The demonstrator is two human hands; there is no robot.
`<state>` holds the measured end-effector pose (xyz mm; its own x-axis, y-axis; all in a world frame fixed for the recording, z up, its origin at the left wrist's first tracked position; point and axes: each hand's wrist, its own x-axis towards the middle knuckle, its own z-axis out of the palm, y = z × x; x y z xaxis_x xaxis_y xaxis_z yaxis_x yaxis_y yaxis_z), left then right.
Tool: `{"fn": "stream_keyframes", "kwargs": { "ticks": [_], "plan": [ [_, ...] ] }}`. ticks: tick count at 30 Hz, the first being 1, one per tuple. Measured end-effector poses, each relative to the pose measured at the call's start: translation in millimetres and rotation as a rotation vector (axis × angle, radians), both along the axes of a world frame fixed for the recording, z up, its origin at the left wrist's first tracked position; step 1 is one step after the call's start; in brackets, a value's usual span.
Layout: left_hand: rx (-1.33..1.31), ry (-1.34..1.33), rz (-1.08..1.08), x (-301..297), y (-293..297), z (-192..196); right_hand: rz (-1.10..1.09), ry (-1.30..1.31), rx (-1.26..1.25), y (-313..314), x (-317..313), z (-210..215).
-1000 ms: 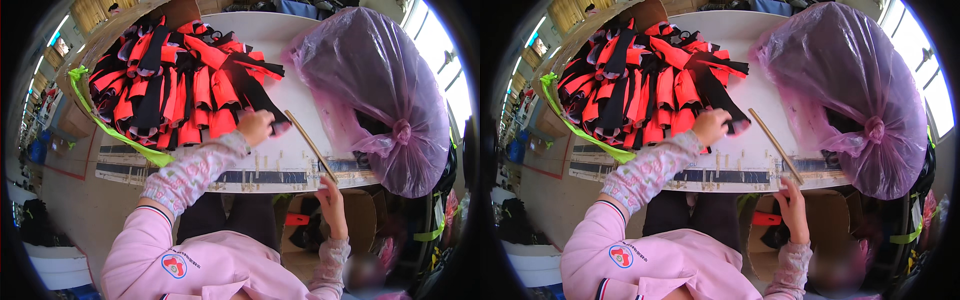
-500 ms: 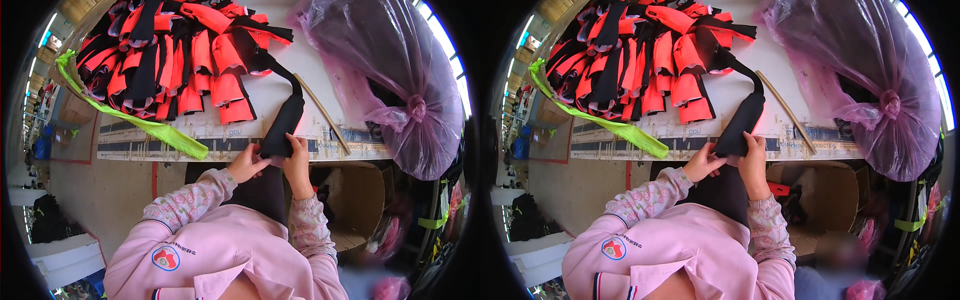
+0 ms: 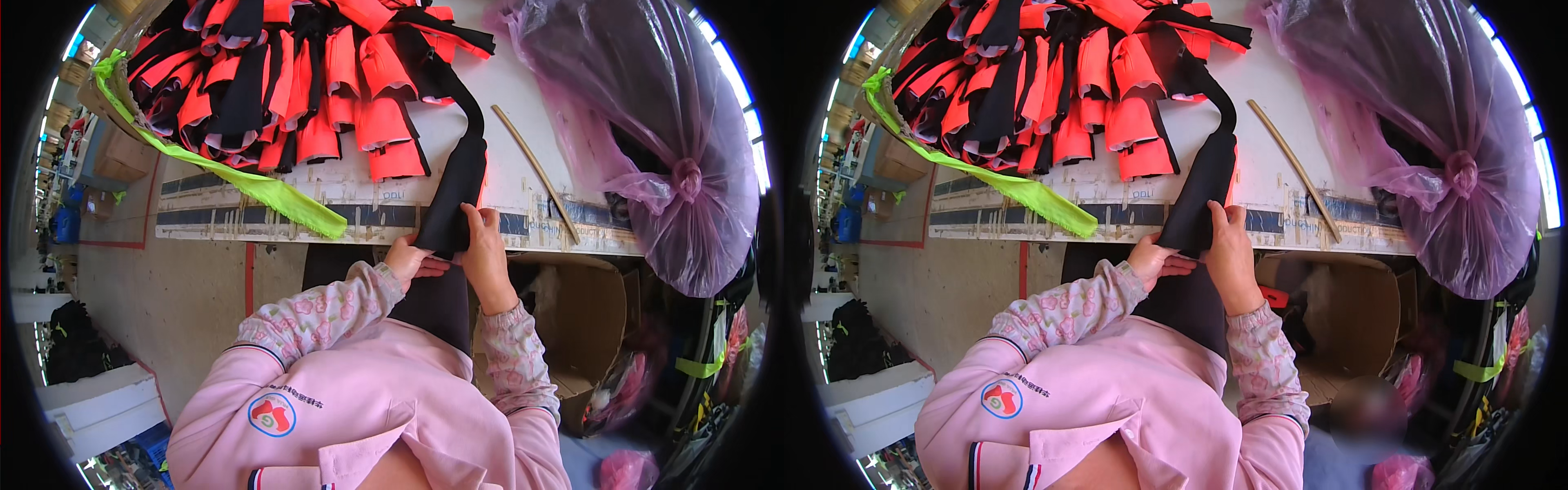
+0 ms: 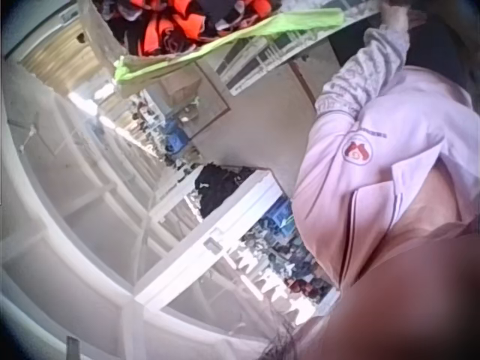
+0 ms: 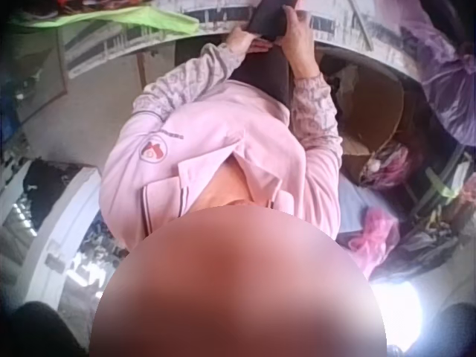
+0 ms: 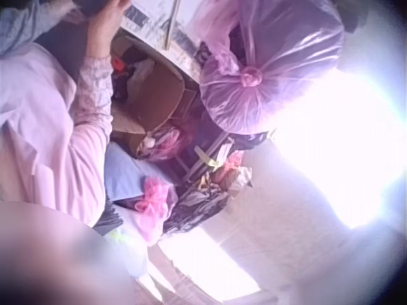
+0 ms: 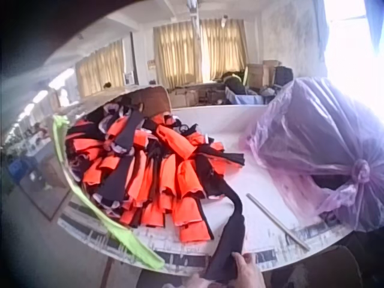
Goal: Turning fabric components inside out using a wooden stick tool on an industrial assembly line.
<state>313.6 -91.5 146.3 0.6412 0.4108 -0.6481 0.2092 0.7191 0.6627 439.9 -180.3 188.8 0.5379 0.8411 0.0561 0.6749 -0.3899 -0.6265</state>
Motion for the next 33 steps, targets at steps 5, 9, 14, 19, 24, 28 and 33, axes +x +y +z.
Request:
{"fn": "stream_keyframes", "kwargs": {
  "ticks": [5,9,14,19,24,28,33],
  "plan": [
    [-0.064,0.000,-0.020,-2,-1,-4,-0.008,-0.032,-0.008,1,-1,-6],
    [-0.095,-0.008,-0.065,-5,-8,-11,-0.013,-0.041,-0.004,0,-1,-10],
    [-0.358,-0.149,-0.064,-6,-20,-33,0.002,-0.052,0.006,-1,0,-11],
    [-0.325,-0.183,-0.051,8,-21,-43,-0.002,-0.079,-0.071,1,-2,-8],
    [-0.258,-0.127,-0.041,15,-29,-35,0.110,-0.074,-0.180,-3,10,3],
    [-0.236,-0.227,-0.077,7,-28,-44,0.340,0.163,-0.228,-9,40,35],
    [-0.259,-0.171,-0.089,9,-25,-44,0.176,-0.292,0.101,34,31,19]
  ]
}}
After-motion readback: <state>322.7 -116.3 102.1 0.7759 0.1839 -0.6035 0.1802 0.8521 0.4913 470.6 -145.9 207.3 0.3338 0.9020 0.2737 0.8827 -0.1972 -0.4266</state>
